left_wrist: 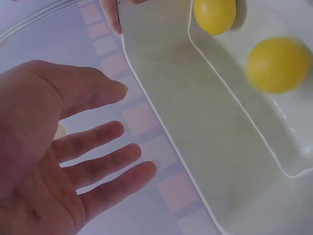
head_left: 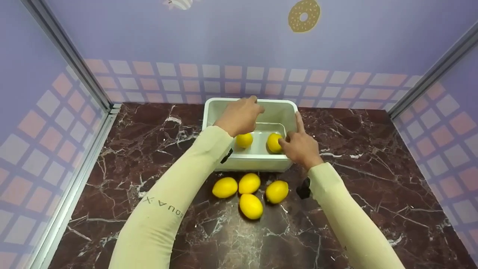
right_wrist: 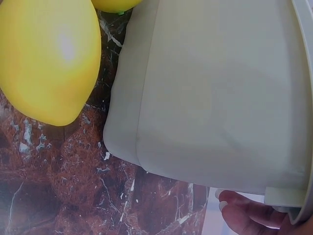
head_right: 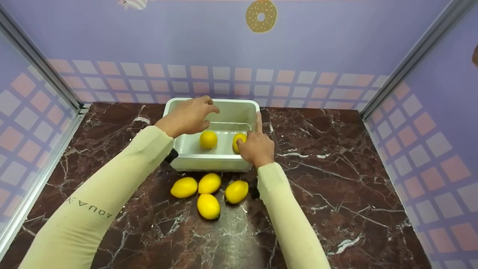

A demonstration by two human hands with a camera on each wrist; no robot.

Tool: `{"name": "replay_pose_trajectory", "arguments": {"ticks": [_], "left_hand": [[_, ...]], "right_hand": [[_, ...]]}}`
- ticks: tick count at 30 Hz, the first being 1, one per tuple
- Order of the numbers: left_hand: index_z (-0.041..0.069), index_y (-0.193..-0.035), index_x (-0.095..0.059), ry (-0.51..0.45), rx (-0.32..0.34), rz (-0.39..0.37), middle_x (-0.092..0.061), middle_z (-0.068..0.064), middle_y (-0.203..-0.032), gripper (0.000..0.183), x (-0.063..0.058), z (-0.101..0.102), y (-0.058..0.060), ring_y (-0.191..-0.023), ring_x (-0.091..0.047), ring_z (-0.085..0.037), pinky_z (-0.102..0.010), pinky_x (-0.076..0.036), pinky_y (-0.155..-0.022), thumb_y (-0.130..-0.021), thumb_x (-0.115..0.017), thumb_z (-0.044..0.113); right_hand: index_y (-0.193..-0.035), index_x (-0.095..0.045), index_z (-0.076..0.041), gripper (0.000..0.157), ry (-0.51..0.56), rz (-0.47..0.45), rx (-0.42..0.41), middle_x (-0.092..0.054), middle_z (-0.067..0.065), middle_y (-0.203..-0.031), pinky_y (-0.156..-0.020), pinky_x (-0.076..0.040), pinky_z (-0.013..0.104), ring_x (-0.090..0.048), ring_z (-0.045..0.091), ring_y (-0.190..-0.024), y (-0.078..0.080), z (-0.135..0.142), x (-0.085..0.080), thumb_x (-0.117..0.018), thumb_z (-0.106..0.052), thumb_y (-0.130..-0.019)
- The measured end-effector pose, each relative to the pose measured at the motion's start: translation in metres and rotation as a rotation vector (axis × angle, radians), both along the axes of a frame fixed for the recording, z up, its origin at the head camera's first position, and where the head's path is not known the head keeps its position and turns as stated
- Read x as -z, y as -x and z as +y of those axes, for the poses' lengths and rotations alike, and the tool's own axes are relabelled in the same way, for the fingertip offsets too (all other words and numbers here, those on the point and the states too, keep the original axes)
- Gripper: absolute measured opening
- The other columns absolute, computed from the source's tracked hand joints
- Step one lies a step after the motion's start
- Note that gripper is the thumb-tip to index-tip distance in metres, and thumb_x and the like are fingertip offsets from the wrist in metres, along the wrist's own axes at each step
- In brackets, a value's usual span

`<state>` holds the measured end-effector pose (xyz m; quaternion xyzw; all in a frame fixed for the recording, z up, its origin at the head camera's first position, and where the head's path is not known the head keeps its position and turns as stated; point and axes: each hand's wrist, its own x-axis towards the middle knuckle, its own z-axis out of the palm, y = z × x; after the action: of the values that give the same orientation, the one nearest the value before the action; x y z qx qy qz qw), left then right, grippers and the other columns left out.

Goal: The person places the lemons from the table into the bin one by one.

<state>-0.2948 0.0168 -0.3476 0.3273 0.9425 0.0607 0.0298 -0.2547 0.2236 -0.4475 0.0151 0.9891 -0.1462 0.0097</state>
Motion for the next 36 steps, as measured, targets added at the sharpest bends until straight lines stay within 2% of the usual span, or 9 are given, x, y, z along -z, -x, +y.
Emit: {"name": "replay_pose_trajectory", "arguments": {"ticks": [9, 20, 29, 36], "left_hand": [[0.015, -0.127, -0.062, 0.030, 0.012, 0.020, -0.057, -0.011, -0.121, 0.044, 0.000, -0.002, -0.002, -0.107, -0.058, -0.029, -0.041, -0.054, -0.089, -0.084, -0.062, 0.007], [0.014, -0.120, -0.065, 0.043, 0.025, 0.036, -0.057, -0.010, -0.115, 0.040, 0.003, -0.010, -0.007, -0.096, -0.060, -0.027, -0.040, -0.056, -0.079, -0.082, -0.061, 0.004], [0.016, -0.120, -0.065, 0.031, 0.019, 0.035, -0.058, -0.010, -0.113, 0.042, 0.005, -0.019, -0.008, -0.097, -0.059, -0.028, -0.043, -0.055, -0.079, -0.082, -0.055, 0.003], [0.015, -0.124, -0.064, 0.019, 0.024, 0.003, -0.055, -0.009, -0.121, 0.042, 0.004, -0.020, -0.017, -0.103, -0.057, -0.028, -0.043, -0.056, -0.082, -0.084, -0.056, 0.005]], "right_hand": [[-0.082, -0.064, -0.010, 0.038, 0.004, -0.002, -0.003, 0.003, 0.003, -0.165, -0.065, -0.049, 0.047, -0.061, 0.033, -0.076, 0.000, 0.001, 0.001, -0.050, -0.044, -0.091], [-0.082, -0.063, -0.010, 0.038, -0.016, -0.034, -0.024, 0.007, 0.002, -0.164, -0.065, -0.049, 0.046, -0.062, 0.033, -0.077, 0.000, 0.003, -0.002, -0.048, -0.044, -0.091], [-0.082, -0.063, -0.009, 0.040, -0.046, -0.049, -0.038, 0.008, 0.002, -0.164, -0.066, -0.050, 0.050, -0.063, 0.036, -0.078, 0.001, 0.003, -0.003, -0.048, -0.045, -0.092], [-0.087, -0.063, -0.007, 0.042, -0.061, -0.061, -0.041, 0.008, 0.004, -0.164, -0.068, -0.051, 0.052, -0.063, 0.037, -0.082, 0.001, 0.000, -0.005, -0.046, -0.045, -0.093]]}}
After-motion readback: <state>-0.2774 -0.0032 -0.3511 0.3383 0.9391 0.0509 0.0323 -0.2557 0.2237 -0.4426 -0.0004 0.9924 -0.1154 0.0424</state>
